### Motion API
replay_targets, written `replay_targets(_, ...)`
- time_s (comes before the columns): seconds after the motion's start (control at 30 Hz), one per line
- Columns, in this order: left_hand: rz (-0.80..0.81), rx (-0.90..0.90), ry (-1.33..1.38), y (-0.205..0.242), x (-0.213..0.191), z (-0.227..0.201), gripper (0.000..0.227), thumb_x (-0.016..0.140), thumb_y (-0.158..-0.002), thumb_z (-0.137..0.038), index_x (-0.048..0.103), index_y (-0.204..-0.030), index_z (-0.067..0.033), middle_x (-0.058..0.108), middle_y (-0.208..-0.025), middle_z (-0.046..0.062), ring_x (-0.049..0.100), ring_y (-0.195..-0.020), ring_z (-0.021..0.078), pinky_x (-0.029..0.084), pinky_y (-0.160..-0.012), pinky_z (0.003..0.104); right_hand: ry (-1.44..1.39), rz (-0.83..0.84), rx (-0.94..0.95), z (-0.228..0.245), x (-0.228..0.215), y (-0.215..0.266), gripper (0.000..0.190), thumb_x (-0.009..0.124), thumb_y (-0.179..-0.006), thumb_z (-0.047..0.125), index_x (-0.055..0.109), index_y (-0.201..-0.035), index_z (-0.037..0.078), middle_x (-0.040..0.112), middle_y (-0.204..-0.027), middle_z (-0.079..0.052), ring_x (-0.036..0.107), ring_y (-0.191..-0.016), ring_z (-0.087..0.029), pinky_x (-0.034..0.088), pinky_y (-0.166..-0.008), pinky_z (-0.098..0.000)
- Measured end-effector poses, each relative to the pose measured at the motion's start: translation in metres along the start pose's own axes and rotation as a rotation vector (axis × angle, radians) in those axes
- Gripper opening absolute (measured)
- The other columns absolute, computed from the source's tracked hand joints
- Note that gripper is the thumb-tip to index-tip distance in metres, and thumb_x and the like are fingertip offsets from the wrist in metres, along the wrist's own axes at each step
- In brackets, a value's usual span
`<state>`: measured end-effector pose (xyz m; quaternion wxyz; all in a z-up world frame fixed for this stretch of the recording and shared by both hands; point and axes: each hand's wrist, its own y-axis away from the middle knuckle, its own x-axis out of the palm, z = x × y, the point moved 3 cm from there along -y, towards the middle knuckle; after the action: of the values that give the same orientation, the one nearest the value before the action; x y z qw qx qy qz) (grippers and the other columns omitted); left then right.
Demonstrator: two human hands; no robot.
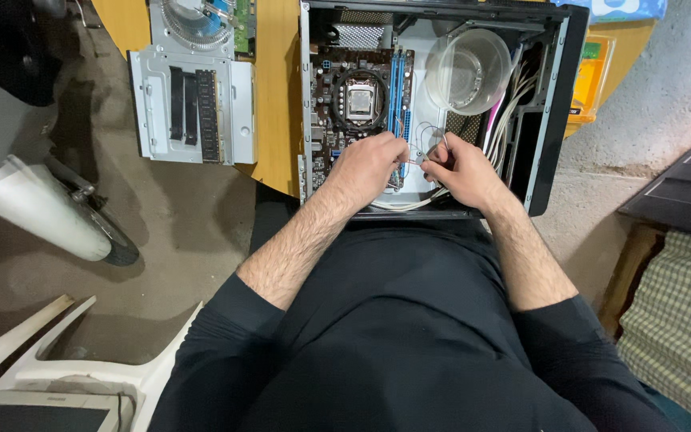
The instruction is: The person connects several small front-panel cables to the motherboard inside an open desktop case. They handle individual wires, align connectors, and plug them into the appropriate pins on the board.
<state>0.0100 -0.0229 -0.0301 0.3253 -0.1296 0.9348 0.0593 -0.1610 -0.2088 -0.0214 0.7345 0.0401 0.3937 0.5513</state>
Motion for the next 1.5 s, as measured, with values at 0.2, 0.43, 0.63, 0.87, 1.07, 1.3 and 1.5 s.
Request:
replay_targets(0.2,-0.003,-0.003,0.007,0.0,0.003,0.002,0.023,0.087,-0.106,-0.002,0.074,-0.118,-0.0165,0.077,-0.109,0.007,0.087,-0.109,0.0346,0.071,-0.098,0.049,0.005,0.013,0.011,0.01,-0.003,0.003,0.03,0.089,-0.105,0.022,0.061,-0.104,0.013,0.09,-0.091,-0.007,0.09,-0.089,-0.028,0.061,-0.092,-0.035)
replay_targets(0.43,-0.013,0.023,-0.012,0.0,0.002,0.001,0.025,0.088,-0.105,-0.003,0.071,-0.117,-0.0171,0.076,-0.107,0.007,0.087,-0.108,0.0367,0.072,-0.096,0.051,-0.017,0.008,0.001,0.005,-0.002,0.001,0.029,0.088,-0.106,0.019,0.06,-0.103,0.012,0.09,-0.09,-0.009,0.091,-0.09,-0.028,0.061,-0.093,-0.0366)
replay_targets(0.63,0.011,-0.001,-0.003,-0.001,0.003,0.002,0.024,0.087,-0.105,-0.003,0.073,-0.118,-0.018,0.077,-0.109,0.005,0.088,-0.11,0.0331,0.072,-0.099,0.048,-0.042,0.015,-0.016,0.001,-0.001,0.0,0.031,0.09,-0.107,0.018,0.06,-0.104,0.011,0.089,-0.093,-0.012,0.09,-0.09,-0.03,0.061,-0.095,-0.0399)
replay_targets(0.87,0.004,-0.01,0.018,-0.001,-0.001,-0.003,0.024,0.086,-0.106,0.0,0.074,-0.118,-0.0174,0.078,-0.11,0.005,0.088,-0.111,0.0331,0.072,-0.1,0.048,-0.063,0.015,-0.024,0.008,-0.004,0.002,0.034,0.09,-0.106,0.018,0.057,-0.103,0.011,0.09,-0.093,-0.011,0.091,-0.089,-0.029,0.061,-0.094,-0.0386)
replay_targets(1.07,0.021,-0.079,0.086,-0.001,-0.013,-0.013,0.029,0.082,-0.104,-0.002,0.069,-0.122,-0.0188,0.079,-0.105,0.007,0.087,-0.104,0.0394,0.07,-0.094,0.057,-0.406,0.021,-0.041,0.004,-0.013,0.007,0.019,0.076,-0.12,0.014,0.061,-0.111,0.008,0.083,-0.101,-0.016,0.081,-0.097,-0.024,0.064,-0.085,-0.0362)
replay_targets(1.3,0.092,-0.209,0.412,0.002,-0.019,-0.019,0.057,0.085,-0.1,-0.009,0.059,-0.149,-0.0244,0.085,-0.102,-0.004,0.08,-0.081,0.0215,0.064,-0.087,0.047,-0.51,0.045,-0.083,0.024,-0.038,0.035,0.021,0.053,-0.126,0.004,0.073,-0.125,-0.001,0.079,-0.1,-0.014,0.078,-0.098,-0.023,0.063,-0.09,-0.0352)
replay_targets(1.5,0.086,-0.279,0.526,0.013,-0.022,-0.033,0.058,0.086,-0.105,-0.018,0.06,-0.156,-0.0188,0.09,-0.107,0.003,0.079,-0.081,0.0185,0.065,-0.083,0.04,-0.545,-0.224,-0.197,0.034,-0.042,0.065,0.032,0.077,-0.116,-0.011,0.077,-0.147,-0.005,0.09,-0.119,-0.026,0.09,-0.097,-0.027,0.073,-0.081,-0.033)
